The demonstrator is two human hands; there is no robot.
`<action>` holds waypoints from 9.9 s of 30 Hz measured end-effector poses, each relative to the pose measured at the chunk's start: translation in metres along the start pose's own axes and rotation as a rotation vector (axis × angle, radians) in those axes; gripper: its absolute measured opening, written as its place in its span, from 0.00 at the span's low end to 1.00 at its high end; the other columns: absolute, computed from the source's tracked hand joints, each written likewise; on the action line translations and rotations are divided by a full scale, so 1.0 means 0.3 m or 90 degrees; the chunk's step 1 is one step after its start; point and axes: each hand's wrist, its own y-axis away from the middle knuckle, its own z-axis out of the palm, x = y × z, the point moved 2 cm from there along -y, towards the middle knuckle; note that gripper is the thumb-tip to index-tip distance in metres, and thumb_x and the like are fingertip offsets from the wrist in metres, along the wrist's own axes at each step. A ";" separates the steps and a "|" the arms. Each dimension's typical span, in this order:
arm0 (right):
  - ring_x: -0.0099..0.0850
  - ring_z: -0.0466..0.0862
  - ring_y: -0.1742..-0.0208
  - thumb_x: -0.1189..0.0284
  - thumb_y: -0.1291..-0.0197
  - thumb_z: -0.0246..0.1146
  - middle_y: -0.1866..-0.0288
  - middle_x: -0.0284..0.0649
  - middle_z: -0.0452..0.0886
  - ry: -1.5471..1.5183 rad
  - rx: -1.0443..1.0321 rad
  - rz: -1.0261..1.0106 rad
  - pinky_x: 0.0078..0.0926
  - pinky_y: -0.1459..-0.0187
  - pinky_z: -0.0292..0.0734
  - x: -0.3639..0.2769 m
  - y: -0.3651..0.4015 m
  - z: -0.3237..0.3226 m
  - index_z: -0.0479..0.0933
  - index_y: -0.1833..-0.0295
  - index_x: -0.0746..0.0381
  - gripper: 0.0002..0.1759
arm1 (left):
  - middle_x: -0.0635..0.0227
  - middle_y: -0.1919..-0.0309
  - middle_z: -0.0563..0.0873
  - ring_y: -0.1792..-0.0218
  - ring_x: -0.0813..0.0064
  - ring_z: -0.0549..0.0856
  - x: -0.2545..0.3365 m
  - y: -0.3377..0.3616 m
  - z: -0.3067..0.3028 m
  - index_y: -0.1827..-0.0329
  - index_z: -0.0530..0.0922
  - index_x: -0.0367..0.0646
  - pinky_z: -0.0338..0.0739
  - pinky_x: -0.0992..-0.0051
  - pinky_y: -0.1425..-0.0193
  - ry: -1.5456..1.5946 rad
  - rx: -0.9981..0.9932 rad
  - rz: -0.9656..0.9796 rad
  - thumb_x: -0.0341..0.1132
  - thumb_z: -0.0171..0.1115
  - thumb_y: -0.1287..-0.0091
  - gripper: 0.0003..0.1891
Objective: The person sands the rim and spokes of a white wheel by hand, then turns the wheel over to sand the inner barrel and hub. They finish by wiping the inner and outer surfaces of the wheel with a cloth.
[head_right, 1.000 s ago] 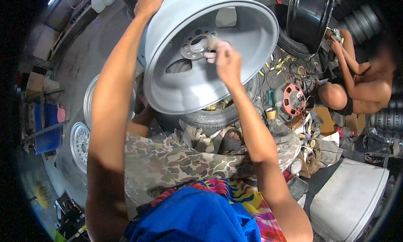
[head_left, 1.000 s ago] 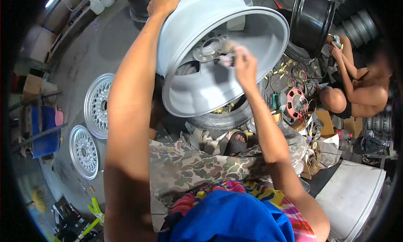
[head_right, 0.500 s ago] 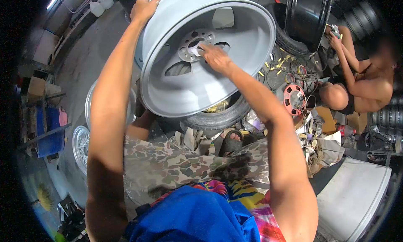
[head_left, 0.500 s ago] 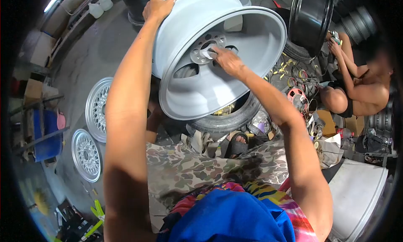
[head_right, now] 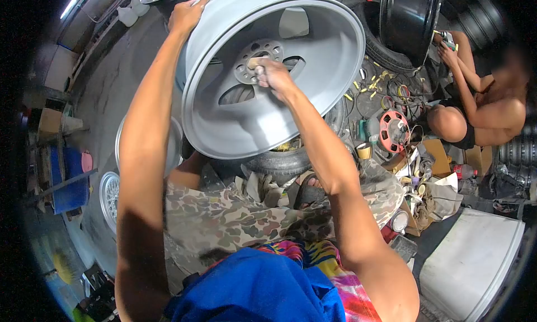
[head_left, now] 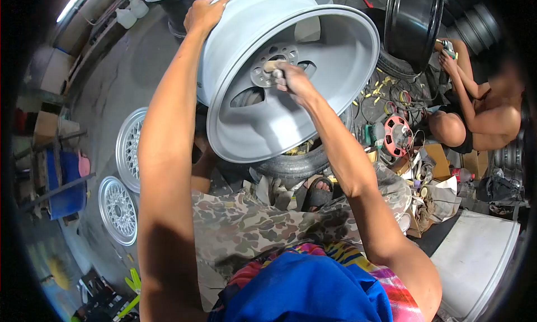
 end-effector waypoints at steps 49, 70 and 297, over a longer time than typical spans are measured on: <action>0.52 0.84 0.45 0.70 0.50 0.66 0.54 0.61 0.86 0.542 0.322 -0.475 0.50 0.42 0.76 -0.199 -0.136 -0.065 0.84 0.68 0.73 0.13 | 0.52 0.65 0.91 0.61 0.61 0.88 -0.049 -0.052 0.008 0.59 0.90 0.38 0.77 0.62 0.50 0.011 -0.009 0.016 0.70 0.61 0.33 0.37; 0.41 0.80 0.46 0.65 0.41 0.67 0.49 0.38 0.87 1.023 0.083 -0.673 0.48 0.44 0.72 -0.133 -0.203 0.264 0.88 0.50 0.57 0.15 | 0.52 0.73 0.88 0.69 0.69 0.80 -0.125 -0.130 0.007 0.66 0.86 0.30 0.75 0.62 0.57 -0.015 -0.015 0.050 0.67 0.60 0.30 0.38; 0.51 0.89 0.57 0.61 0.30 0.61 0.63 0.53 0.89 0.473 0.526 -0.250 0.41 0.52 0.81 0.157 -0.265 -0.327 0.88 0.51 0.63 0.18 | 0.64 0.65 0.91 0.65 0.81 0.86 -0.109 -0.080 0.011 0.51 0.90 0.33 0.77 0.82 0.58 0.102 0.008 0.042 0.62 0.71 0.34 0.34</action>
